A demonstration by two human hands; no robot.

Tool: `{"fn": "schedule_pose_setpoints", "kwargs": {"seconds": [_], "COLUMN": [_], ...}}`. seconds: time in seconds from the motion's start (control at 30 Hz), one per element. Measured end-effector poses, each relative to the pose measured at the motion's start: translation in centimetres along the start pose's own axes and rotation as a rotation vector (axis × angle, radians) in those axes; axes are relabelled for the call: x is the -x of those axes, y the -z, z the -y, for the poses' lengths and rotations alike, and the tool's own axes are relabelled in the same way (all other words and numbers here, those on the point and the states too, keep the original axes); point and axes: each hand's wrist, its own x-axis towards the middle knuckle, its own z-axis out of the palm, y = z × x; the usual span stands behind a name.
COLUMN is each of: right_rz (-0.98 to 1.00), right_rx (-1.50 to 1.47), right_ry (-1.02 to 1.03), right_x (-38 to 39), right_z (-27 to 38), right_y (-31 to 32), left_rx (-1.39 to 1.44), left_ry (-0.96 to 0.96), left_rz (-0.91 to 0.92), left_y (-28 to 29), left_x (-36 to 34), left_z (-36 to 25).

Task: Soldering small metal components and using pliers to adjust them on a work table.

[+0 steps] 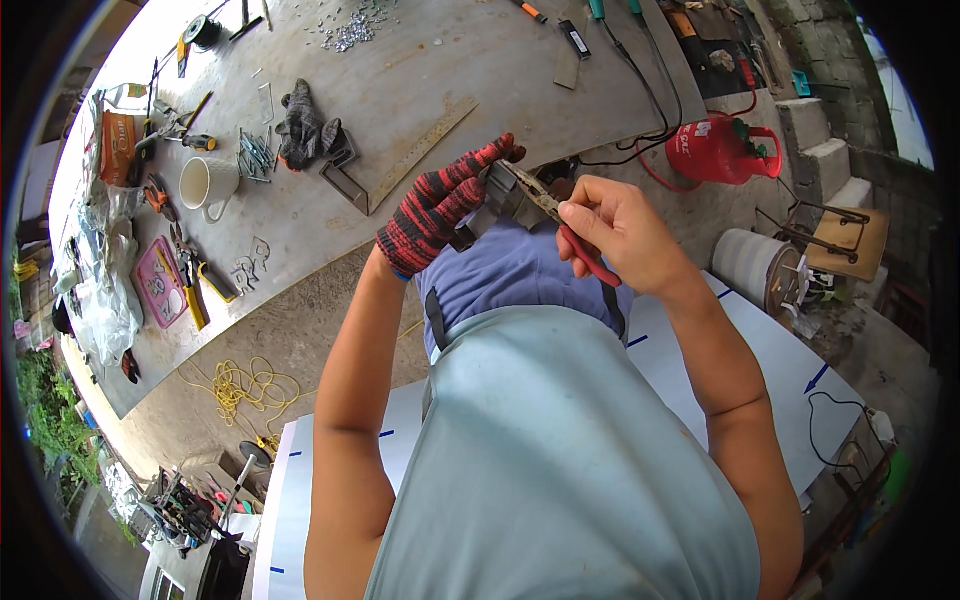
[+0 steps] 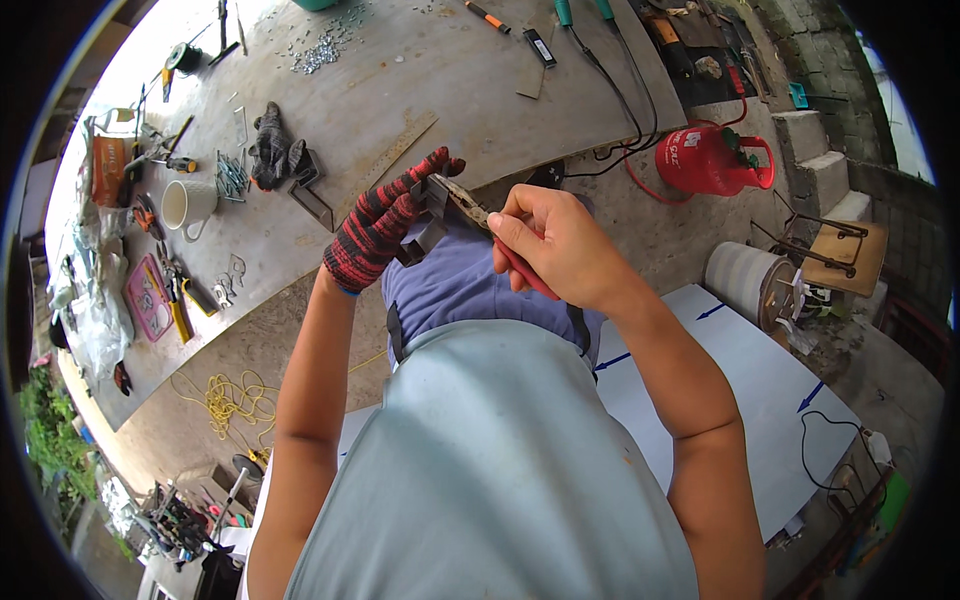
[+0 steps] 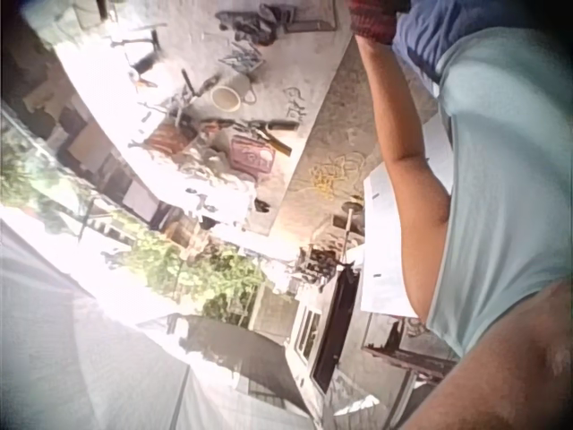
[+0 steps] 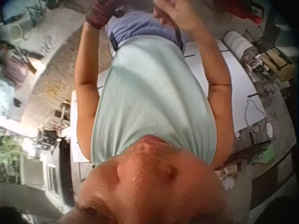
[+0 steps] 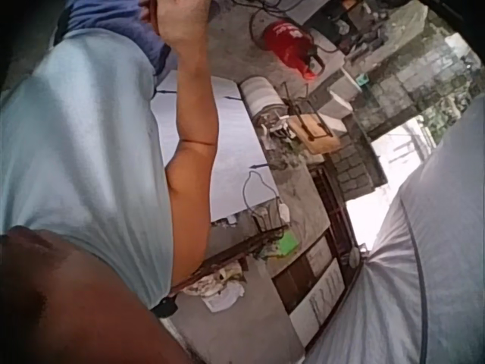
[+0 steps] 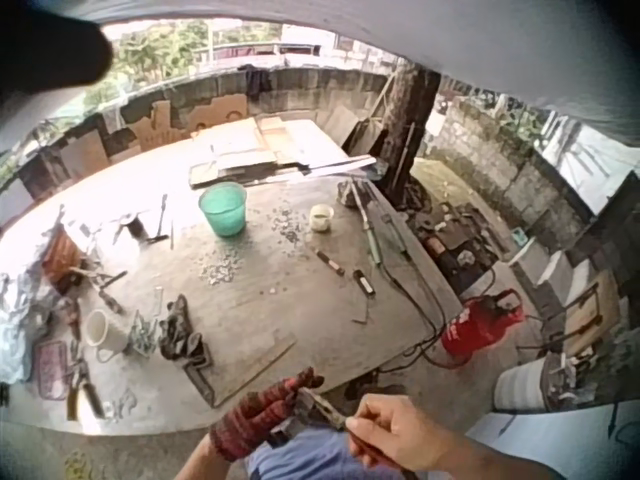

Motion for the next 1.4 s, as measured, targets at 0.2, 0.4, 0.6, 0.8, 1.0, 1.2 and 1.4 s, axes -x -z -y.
{"fn": "schedule_pose_setpoints", "kwargs": {"seconds": [0.2,0.4,0.6,0.8,1.0,1.2,1.4], "right_rz": [-0.039,-0.039,-0.059,-0.084,-0.132,-0.114,-0.121], "right_rx": [0.106,0.147,0.2,0.279,0.283,0.274,0.299], "right_ry": [-0.015,-0.013,-0.002,-0.014,0.006,0.018,0.013], "right_x": [0.0,0.1,0.3,0.1,-0.7,-0.7,-0.7], "right_z": [0.3,0.6,1.1,1.5,0.9,1.0,0.8], "right_y": [0.0,0.2,0.2,0.1,0.4,0.4,0.7], "left_rx": [0.062,-0.025,0.05,0.074,-0.138,-0.551,-0.575], "left_ry": [-0.177,-0.212,-0.181,-0.122,-0.159,-0.13,-0.143], "left_rz": [-0.008,-0.044,-0.052,-0.117,-0.387,-0.503,-0.486], "left_y": [-1.2,-1.5,-1.8,-1.9,-3.9,-5.9,-5.8], "left_x": [-0.8,-0.6,-0.6,-0.8,-2.0,-3.0,-3.4], "left_z": [0.4,0.4,0.0,0.7,1.2,2.0,2.6]}}
